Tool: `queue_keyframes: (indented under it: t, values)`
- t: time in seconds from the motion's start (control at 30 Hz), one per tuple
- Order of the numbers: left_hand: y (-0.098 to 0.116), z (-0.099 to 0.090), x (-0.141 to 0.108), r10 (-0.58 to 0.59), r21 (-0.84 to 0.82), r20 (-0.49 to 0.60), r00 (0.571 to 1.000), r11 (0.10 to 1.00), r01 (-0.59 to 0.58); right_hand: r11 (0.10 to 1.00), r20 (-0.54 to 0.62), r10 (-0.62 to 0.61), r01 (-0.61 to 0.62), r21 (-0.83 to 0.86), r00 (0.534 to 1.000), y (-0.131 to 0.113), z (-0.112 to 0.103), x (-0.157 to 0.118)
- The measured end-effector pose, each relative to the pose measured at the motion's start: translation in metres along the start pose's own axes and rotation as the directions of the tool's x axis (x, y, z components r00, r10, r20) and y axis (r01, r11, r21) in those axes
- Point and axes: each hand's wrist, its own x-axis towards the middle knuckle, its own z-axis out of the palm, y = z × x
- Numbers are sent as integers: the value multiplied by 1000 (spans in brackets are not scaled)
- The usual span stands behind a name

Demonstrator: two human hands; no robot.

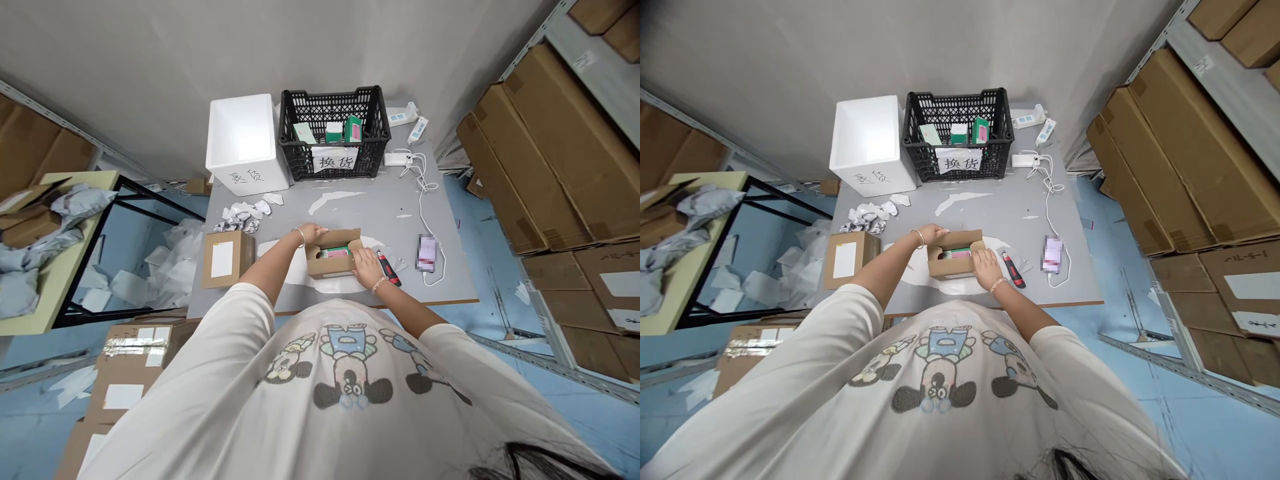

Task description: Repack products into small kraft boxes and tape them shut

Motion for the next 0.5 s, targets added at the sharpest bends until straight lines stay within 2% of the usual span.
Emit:
queue_keyframes:
  t: [0.1,0.23,0.5]
  values:
    - [-3,-2,17,-89,13,-18,996,996,89,999,-14,-34,34,-33,999,0,-3,-3]
    - [-1,6,30,-192,105,-16,981,976,192,994,-43,-112,112,-9,993,2,6,-23]
    - [4,36,15,-230,70,-8,973,971,230,956,-23,-268,269,116,963,6,39,-67]
